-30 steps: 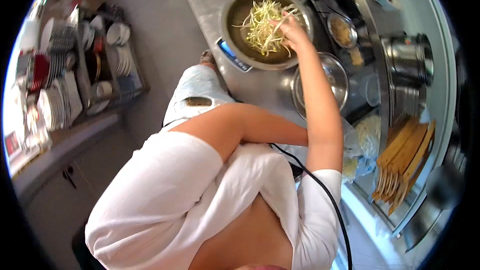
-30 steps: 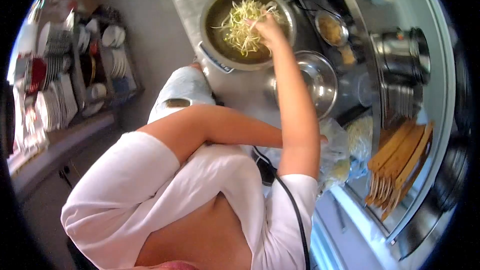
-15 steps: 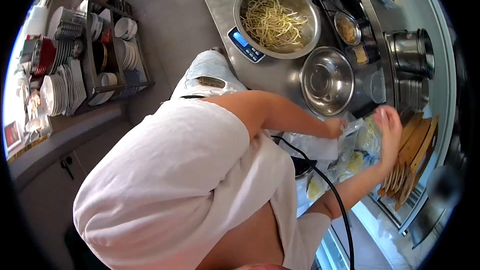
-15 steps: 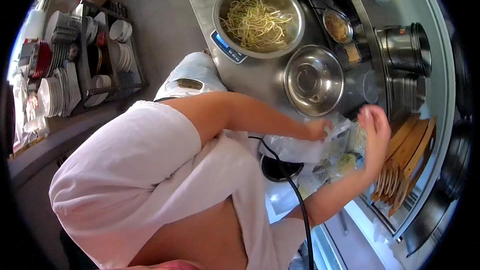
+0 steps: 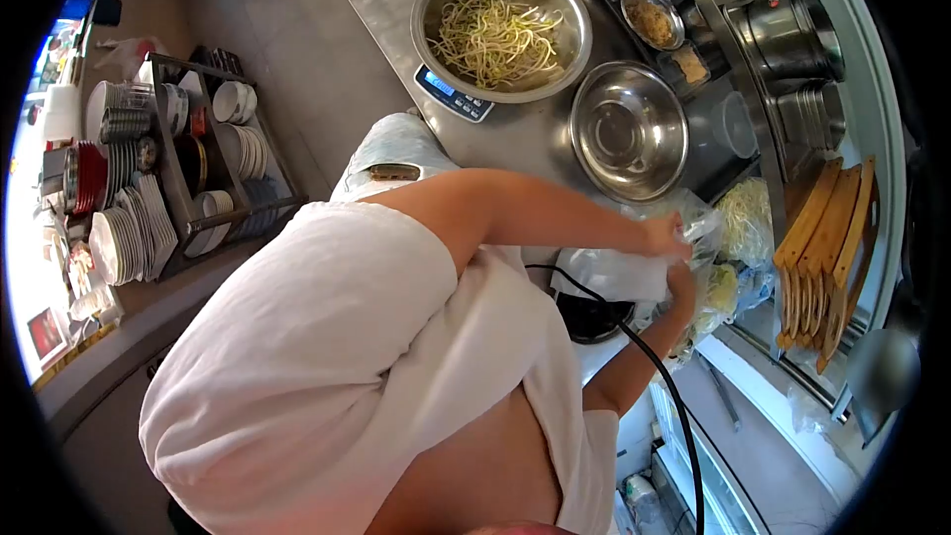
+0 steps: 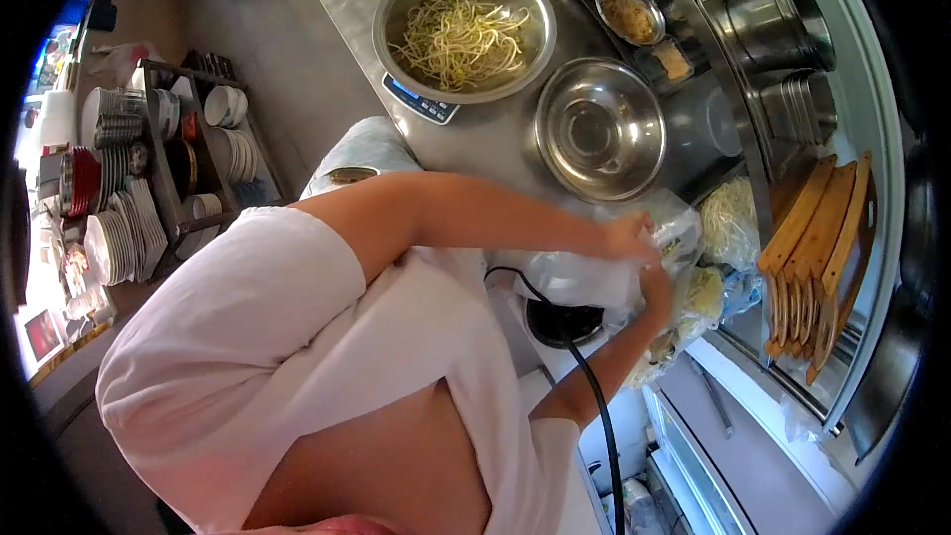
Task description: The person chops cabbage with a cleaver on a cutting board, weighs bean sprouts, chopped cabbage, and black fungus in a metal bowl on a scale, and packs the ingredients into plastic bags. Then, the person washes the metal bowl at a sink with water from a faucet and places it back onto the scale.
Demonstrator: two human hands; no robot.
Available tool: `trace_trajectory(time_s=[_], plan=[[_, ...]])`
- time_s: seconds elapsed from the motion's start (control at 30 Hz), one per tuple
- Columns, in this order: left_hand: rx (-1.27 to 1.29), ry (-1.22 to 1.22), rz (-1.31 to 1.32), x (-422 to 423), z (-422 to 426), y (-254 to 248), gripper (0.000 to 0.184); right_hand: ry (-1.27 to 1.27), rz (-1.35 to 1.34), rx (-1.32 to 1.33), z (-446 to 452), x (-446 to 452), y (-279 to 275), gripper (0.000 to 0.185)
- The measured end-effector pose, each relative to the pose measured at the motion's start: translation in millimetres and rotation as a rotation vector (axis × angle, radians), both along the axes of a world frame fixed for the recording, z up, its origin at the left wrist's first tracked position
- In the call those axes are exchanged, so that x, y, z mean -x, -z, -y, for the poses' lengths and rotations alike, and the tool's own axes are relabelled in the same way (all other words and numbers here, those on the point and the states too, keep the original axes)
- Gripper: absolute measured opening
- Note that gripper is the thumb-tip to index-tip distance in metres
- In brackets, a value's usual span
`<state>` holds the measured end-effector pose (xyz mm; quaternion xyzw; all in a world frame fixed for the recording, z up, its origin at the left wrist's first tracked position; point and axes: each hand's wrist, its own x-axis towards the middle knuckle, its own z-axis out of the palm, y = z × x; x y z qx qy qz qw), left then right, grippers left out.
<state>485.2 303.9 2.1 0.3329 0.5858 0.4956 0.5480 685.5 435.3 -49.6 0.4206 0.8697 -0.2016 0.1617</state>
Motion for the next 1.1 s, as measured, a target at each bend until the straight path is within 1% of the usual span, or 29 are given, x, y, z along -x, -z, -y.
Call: trace_trajectory(time_s=[0.03, 0.07, 0.13, 0.17, 0.23, 0.27, 0.3, 0.37, 0.47, 0.57, 0.63, 0.67, 0.73, 0.77, 0.83, 0.9, 0.93, 0.97, 1.03, 1.07, 1.1], plan=[[-0.052, 0.016, -0.057, 0.0, 5.3, -1.3, 0.056, 0.010, 0.060, -0.011, -1.9, -7.7, 6.8, 0.041], [-0.104, 0.031, -0.115, 3.6, 10.6, -3.4, 0.062, -0.018, 0.054, 0.037, -8.9, -13.7, 10.7, 0.042], [-0.072, 0.105, -0.199, 18.0, 20.1, -9.1, 0.067, -0.070, 0.043, 0.137, -19.7, -20.4, 9.8, 0.044], [-0.055, 0.147, -0.237, 23.8, 26.6, -14.2, 0.070, 0.105, -0.113, 0.239, -15.4, -26.3, 3.5, 0.043], [-0.068, 0.130, -0.324, 36.8, 42.9, -24.3, 0.069, 0.452, -0.436, 0.437, 18.2, -7.2, -57.8, 0.040], [-0.073, 0.118, -0.372, 45.6, 51.8, -29.9, 0.068, 0.434, -0.435, 0.364, 26.7, 2.2, -83.1, 0.038], [-0.134, 0.090, -0.377, 53.0, 60.4, -36.2, 0.063, 0.414, -0.432, 0.292, 35.2, 12.2, -106.7, 0.036], [-0.257, 0.025, -0.383, 68.4, 77.1, -52.5, 0.054, 0.385, -0.573, 0.093, 64.1, 36.4, -148.8, 0.033], [-0.378, 0.260, -0.173, 116.6, 107.8, -114.7, 0.035, 0.380, -0.688, 0.130, 102.0, 76.9, -206.9, 0.035], [-0.447, 0.272, -0.061, 171.4, 148.2, -169.4, 0.024, 0.285, -0.749, 0.156, 118.2, 110.7, -223.1, 0.030], [-0.499, 0.261, -0.062, 211.4, 170.4, -180.2, 0.024, 0.216, -0.764, 0.169, 130.6, 142.6, -230.4, 0.026], [-0.457, 0.169, 0.047, 226.5, 180.7, -179.6, 0.019, 0.197, -0.759, 0.185, 137.2, 160.5, -233.9, 0.026], [-0.417, 0.009, 0.069, 263.4, 203.0, -181.6, 0.017, 0.159, -0.747, 0.217, 151.2, 199.1, -239.9, 0.026], [-0.347, -0.074, 0.098, 278.9, 214.1, -183.7, 0.017, 0.082, -0.744, 0.267, 157.3, 220.4, -241.0, 0.026], [-0.203, -0.233, 0.162, 312.3, 233.9, -186.5, 0.016, 0.032, -0.843, 0.539, 181.0, 270.6, -241.5, 0.030], [-0.246, -0.412, 0.237, 342.3, 246.1, -170.7, 0.015, -0.032, -0.909, 0.761, 214.8, 330.1, -236.4, 0.042], [-0.265, -0.494, 0.277, 358.4, 250.4, -163.6, 0.015, -0.171, -0.825, 0.716, 229.6, 361.7, -234.8, 0.056], [-0.316, -0.589, 0.283, 373.2, 254.1, -160.8, 0.016, -0.415, -0.781, 0.510, 242.5, 393.7, -229.2, 0.070], [-0.419, -0.709, 0.288, 410.5, 261.8, -149.0, 0.017, -0.475, -0.799, 0.378, 279.7, 456.7, -225.1, 0.078], [-0.468, -0.766, 0.290, 431.4, 266.8, -142.9, 0.017, -0.466, -0.841, 0.374, 294.3, 485.2, -218.3, 0.079], [-0.456, -0.762, 0.290, 454.3, 274.6, -138.2, 0.019, -0.454, -0.885, 0.369, 307.3, 514.8, -207.2, 0.081]])
